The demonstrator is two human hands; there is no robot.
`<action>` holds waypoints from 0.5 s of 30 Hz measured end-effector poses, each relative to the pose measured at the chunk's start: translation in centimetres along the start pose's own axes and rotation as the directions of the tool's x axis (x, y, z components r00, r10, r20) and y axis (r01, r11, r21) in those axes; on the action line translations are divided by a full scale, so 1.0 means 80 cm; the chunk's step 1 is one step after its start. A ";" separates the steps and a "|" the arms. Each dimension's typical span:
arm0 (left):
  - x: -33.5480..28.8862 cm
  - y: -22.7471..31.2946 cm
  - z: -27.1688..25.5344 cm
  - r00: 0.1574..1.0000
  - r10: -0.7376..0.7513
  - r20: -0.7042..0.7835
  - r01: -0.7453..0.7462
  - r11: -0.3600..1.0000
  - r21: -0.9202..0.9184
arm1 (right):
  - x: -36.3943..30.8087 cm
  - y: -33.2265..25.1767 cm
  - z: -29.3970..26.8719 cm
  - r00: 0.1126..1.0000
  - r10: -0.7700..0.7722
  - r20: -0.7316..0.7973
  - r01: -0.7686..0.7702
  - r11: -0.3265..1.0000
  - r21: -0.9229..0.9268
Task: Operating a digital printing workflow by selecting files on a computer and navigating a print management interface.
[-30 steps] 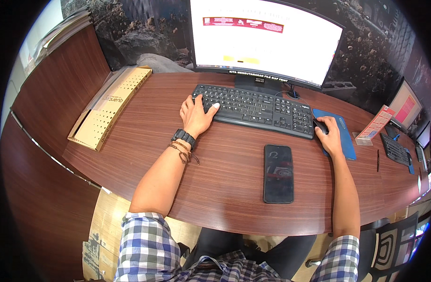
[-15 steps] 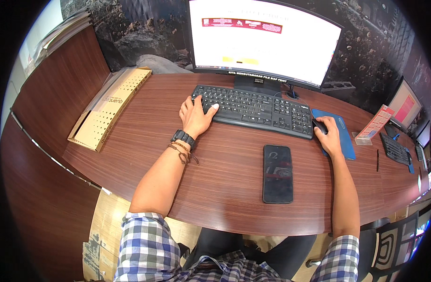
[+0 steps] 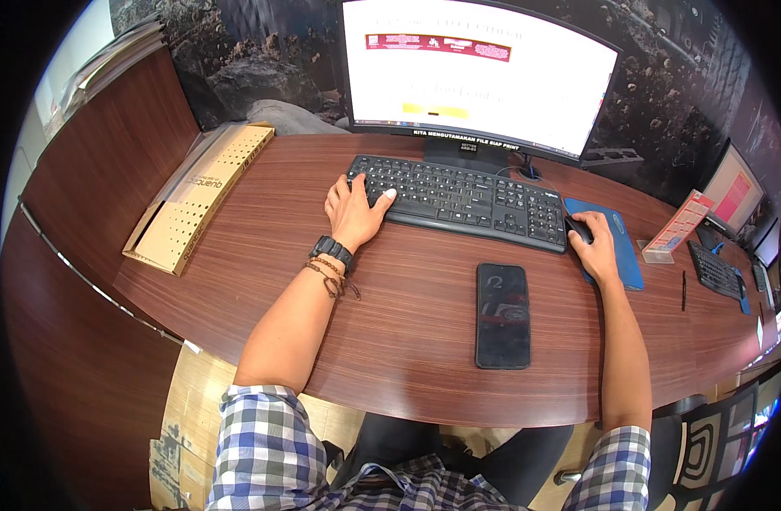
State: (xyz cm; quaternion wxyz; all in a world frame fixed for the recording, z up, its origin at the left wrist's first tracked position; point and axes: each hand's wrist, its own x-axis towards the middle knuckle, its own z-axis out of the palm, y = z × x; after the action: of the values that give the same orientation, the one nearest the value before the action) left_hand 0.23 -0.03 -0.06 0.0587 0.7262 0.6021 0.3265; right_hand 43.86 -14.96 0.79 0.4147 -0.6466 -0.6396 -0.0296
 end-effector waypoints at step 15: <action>0.001 -0.001 0.000 1.000 -0.001 0.002 0.001 1.000 -0.017 | 0.000 -0.002 0.000 1.000 -0.009 0.000 0.009 1.000 0.001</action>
State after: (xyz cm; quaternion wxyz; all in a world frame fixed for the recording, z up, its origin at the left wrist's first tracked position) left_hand 0.19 0.02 -0.08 0.0656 0.7258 0.5995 0.3308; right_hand 43.72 -15.00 0.90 0.4150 -0.6436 -0.6423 -0.0312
